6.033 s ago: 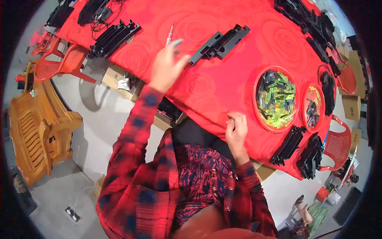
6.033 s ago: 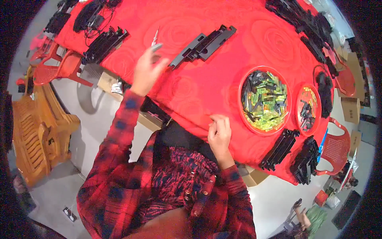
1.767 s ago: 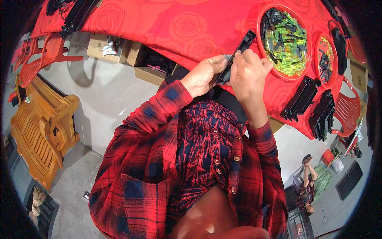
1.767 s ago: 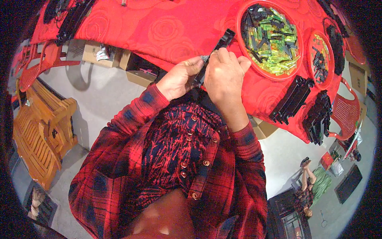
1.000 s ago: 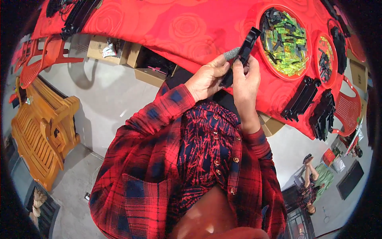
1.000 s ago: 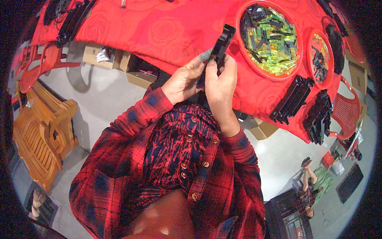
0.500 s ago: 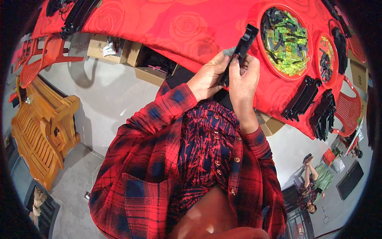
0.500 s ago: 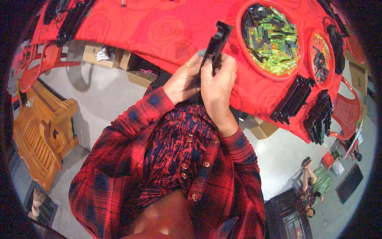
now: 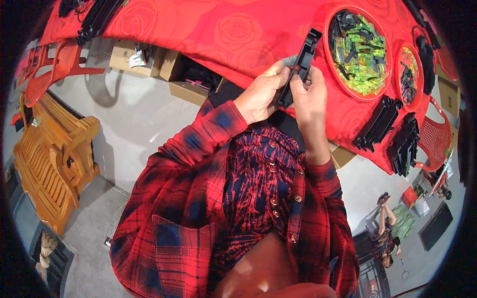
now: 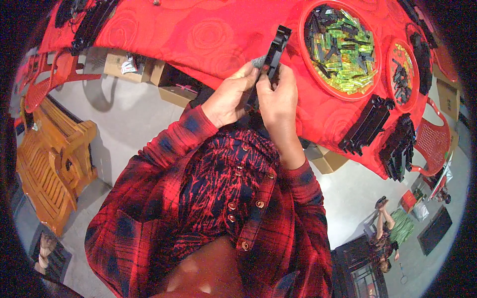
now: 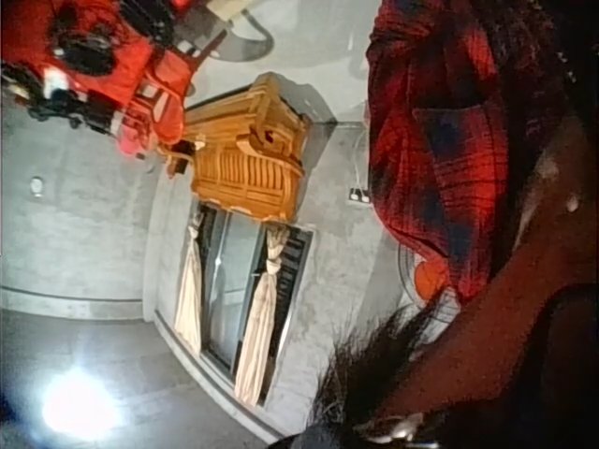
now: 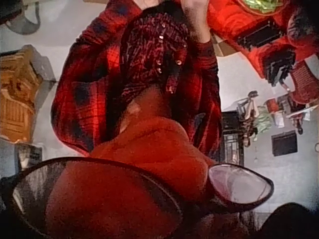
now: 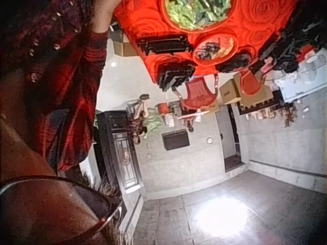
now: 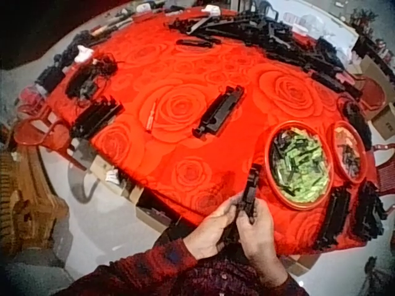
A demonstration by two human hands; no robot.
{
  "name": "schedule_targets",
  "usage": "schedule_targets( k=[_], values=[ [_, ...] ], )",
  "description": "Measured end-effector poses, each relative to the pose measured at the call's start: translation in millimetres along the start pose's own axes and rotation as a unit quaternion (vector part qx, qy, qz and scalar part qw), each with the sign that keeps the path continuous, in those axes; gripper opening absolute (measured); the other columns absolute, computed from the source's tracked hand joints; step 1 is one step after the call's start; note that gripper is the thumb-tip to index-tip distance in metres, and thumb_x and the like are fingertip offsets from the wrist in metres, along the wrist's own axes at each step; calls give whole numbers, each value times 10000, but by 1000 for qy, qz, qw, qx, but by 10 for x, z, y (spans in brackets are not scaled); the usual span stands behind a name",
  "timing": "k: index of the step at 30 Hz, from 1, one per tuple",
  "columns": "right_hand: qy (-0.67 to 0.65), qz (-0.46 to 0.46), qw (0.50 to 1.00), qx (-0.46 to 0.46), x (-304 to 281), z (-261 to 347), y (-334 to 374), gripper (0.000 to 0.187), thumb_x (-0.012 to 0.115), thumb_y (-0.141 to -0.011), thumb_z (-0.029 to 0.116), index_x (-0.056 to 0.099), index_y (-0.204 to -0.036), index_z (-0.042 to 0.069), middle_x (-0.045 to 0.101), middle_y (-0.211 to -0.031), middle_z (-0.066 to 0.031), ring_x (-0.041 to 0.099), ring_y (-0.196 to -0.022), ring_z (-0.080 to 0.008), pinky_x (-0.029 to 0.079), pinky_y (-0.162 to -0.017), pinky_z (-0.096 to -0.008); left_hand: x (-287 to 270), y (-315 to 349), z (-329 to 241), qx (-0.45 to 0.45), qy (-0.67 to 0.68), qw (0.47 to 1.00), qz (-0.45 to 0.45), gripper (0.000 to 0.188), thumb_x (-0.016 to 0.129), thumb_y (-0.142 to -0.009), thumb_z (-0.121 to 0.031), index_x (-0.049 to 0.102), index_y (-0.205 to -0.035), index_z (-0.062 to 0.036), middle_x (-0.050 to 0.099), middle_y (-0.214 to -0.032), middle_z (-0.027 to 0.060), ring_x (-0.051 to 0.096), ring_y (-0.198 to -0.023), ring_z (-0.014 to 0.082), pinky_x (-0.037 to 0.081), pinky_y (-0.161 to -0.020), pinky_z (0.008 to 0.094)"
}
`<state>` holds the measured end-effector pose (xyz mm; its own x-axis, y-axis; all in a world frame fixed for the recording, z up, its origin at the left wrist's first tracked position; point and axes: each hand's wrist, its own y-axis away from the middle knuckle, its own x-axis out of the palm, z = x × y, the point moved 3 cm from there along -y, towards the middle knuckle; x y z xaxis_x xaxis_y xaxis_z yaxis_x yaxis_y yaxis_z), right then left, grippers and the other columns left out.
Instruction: The person assembles various plastic components, including plastic gears and springs, into a plastic cartridge body by hand, snapping the toner cartridge parts together.
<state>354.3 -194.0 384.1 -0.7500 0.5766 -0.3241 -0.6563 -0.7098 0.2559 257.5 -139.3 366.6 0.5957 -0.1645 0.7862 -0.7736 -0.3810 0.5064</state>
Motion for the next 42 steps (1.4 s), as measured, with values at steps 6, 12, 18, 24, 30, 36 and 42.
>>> schedule_targets(
  k=[6,12,18,24,30,36,42],
  values=[
    [-88,91,980,151,-40,238,51,187,639,-899,66,578,-1060,-7,617,-842,-39,580,-735,-107,487,-629,-287,-71,3,-12,40,-35,998,-12,295,392,-1082,-218,495,-1348,-145,632,-1113,13,635,-910,123,558,-719,275],
    [-107,88,990,36,-38,-66,-14,166,663,-880,61,571,-1007,2,627,-856,-48,593,-760,-112,500,-653,-293,-63,51,18,65,-170,983,16,328,358,-1095,-242,482,-1377,-130,620,-1005,28,552,-676,78,470,-550,198],
    [-65,77,995,11,7,-144,-24,155,656,-886,54,572,-1005,2,633,-872,-43,588,-795,-113,504,-692,-302,-136,-61,1,425,-457,782,-9,363,323,-1103,-242,479,-1402,-106,612,-1007,20,568,-770,47,495,-598,215],
    [-169,132,966,147,-48,147,68,140,610,-919,45,577,-1051,9,617,-811,-41,562,-643,-96,472,-557,-277,-40,64,-98,77,-237,968,34,335,323,-1101,-248,445,-1368,-87,629,-998,61,674,-743,154,585,-594,306],
    [-194,158,962,110,-102,273,116,225,563,-953,91,590,-1144,-24,620,-858,-29,554,-682,-86,444,-568,-248,-1,37,-165,32,-102,993,50,323,340,-1093,-260,427,-1350,-86,644,-958,98,680,-638,216,607,-544,356],
    [-250,138,955,83,-136,299,120,238,538,-1027,183,584,-1151,-16,569,-815,-32,540,-629,-110,451,-525,-275,-76,41,-170,-9,-9,995,101,312,318,-1096,-236,442,-1331,-73,668,-988,137,695,-661,236,626,-572,379],
    [-291,146,943,62,-179,295,155,322,459,-1065,222,565,-1220,-39,549,-830,-59,560,-658,-160,474,-541,-293,-68,35,-167,-33,36,991,122,350,326,-1095,-276,417,-1370,-79,676,-976,171,699,-651,242,631,-574,398]
  ],
)
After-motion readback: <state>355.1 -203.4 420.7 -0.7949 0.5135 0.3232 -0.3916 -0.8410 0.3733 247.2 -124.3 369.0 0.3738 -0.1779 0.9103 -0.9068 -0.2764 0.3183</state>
